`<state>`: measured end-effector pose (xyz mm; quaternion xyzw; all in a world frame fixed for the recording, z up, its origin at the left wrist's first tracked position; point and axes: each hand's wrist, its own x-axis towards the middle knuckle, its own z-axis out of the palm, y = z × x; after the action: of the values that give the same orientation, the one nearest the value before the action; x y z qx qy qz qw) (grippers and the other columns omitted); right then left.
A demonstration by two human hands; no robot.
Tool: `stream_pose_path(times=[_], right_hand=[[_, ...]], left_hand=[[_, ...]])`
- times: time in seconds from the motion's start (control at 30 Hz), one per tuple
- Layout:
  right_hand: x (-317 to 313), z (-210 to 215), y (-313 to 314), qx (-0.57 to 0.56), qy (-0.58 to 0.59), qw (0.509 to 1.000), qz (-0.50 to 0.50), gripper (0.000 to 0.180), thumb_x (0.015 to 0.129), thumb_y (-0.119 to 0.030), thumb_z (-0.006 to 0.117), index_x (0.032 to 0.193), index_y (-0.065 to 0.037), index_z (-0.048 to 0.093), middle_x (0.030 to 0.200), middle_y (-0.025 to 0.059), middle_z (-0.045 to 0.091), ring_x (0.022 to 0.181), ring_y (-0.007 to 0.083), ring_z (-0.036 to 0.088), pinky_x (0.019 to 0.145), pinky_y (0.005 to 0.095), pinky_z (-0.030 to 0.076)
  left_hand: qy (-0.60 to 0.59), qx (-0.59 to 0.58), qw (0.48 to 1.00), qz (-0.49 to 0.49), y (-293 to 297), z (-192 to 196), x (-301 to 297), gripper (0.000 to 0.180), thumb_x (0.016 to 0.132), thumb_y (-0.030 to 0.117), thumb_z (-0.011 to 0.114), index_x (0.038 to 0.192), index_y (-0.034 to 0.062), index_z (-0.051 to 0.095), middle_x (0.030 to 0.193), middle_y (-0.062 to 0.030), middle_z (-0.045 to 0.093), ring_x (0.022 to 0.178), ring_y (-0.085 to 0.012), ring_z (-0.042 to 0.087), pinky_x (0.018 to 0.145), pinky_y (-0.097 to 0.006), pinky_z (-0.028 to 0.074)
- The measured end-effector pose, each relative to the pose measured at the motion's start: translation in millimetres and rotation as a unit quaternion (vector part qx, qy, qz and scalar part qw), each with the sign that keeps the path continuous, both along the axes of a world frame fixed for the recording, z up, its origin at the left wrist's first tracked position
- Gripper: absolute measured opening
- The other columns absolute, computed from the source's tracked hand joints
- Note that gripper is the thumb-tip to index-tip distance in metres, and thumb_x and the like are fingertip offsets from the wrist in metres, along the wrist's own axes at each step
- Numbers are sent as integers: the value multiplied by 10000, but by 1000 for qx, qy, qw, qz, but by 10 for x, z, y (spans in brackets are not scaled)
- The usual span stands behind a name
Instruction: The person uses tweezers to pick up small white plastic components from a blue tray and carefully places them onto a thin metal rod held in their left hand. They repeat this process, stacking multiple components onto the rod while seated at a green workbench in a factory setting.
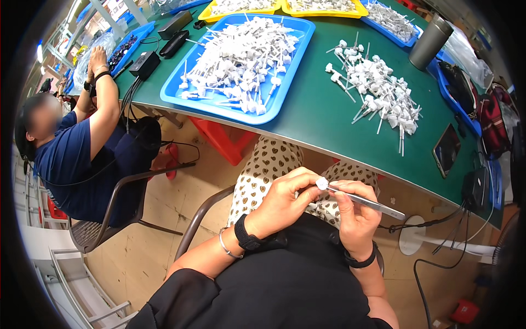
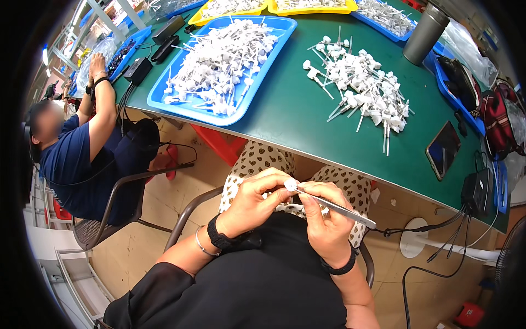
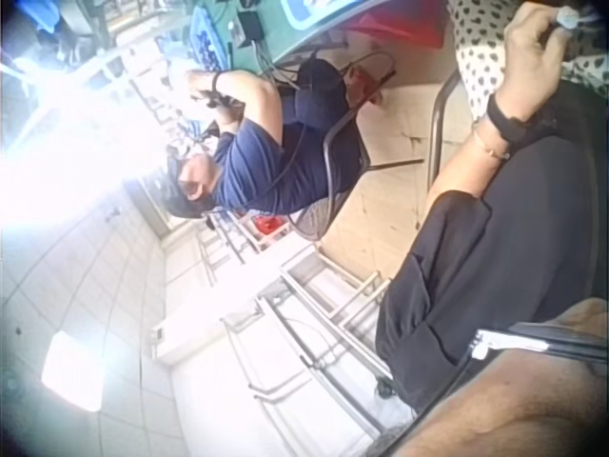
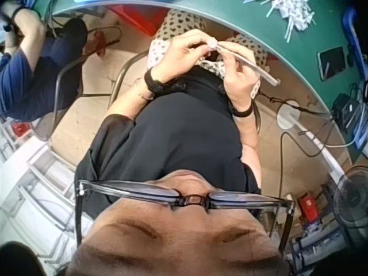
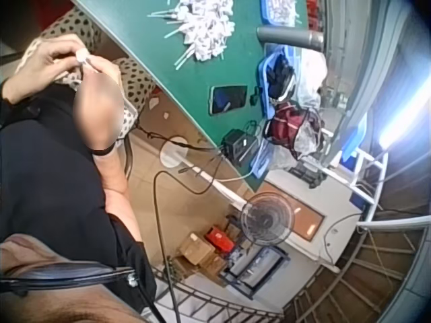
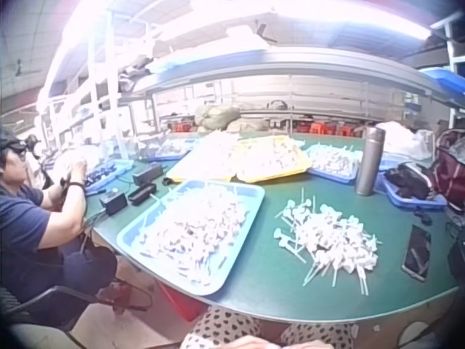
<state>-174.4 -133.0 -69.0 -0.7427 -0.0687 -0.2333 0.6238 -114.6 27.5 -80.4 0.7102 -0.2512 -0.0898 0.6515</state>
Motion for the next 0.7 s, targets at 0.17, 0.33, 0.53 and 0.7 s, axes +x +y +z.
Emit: stream_pose_path(times=[0.17,0.33,0.53,0.7], right_hand=[[43,9,26,-27,-22,999,-14,127,867,36,683,979,23,623,913,130,683,794,200,654,690,291,524],[20,-20,13,-19,-5,1000,-4,98,912,28,631,1002,27,592,966,135,661,843,172,644,738,277,529],[54,9,-3,-72,-40,997,-7,96,887,30,656,969,17,609,909,136,672,799,222,656,700,295,532],[111,85,-18,-147,-121,982,21,110,857,31,683,940,11,614,872,143,680,773,269,666,678,318,543]], left_hand=[[-16,8,1000,0,-10,-8,3,134,908,-17,631,1036,-34,665,968,-93,657,769,-145,665,675,-259,544],[-38,15,999,2,-16,-18,5,131,905,-27,628,1031,-28,666,961,-93,658,765,-150,665,662,-264,546],[-46,19,999,-6,-12,-32,0,125,916,-19,619,1034,-29,658,949,-89,645,766,-143,662,657,-259,541],[70,-28,996,-48,18,-38,1,125,932,-3,603,1042,-35,653,949,-78,630,782,-122,651,678,-245,536]])
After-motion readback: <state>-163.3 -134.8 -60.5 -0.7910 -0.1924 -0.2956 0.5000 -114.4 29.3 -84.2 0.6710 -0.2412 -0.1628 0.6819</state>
